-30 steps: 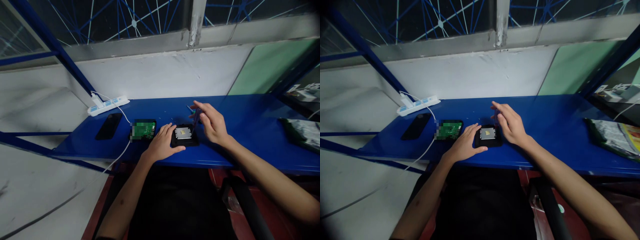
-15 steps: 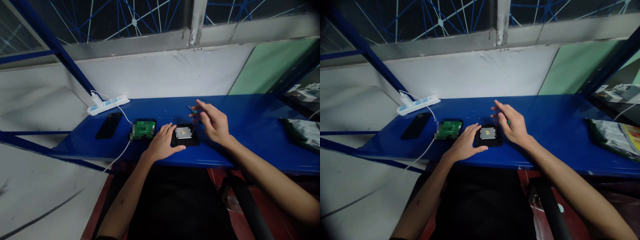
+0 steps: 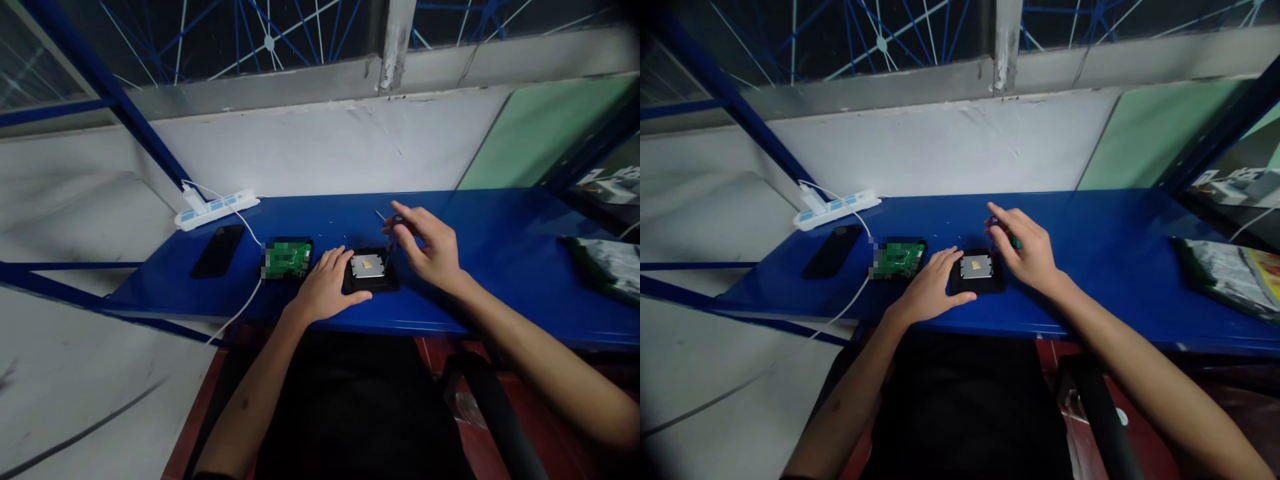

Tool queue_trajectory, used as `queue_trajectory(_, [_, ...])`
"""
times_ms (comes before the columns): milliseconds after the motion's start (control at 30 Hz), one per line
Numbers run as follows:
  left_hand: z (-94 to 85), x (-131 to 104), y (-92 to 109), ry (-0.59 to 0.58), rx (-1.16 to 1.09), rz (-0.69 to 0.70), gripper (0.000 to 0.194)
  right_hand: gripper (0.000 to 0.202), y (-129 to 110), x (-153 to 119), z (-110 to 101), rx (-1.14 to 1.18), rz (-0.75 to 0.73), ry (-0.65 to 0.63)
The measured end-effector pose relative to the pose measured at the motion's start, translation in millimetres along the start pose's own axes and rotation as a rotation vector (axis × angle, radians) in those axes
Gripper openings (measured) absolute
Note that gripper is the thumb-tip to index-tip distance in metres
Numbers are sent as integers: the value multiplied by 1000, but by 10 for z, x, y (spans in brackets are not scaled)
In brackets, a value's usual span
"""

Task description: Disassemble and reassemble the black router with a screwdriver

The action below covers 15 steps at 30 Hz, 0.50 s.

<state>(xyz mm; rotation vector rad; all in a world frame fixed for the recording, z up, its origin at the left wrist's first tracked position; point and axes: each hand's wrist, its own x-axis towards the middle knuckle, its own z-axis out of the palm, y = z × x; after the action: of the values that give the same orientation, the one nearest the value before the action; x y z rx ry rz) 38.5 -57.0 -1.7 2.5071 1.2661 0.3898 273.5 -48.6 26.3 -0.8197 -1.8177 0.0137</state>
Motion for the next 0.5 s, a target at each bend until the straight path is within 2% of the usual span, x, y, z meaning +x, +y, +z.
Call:
queue_trajectory(133, [17,-1,-14,11,6,12,92,42,19,11,0,-51,-14,23])
queue_trajectory(267, [24,-6,-18,16,5,9,91,33,4,12,-18,-54,-26,-6])
queue_trajectory(500, [24,-11,-16,6,-1,3,92,46,-15,-13,-11,13,39,-34])
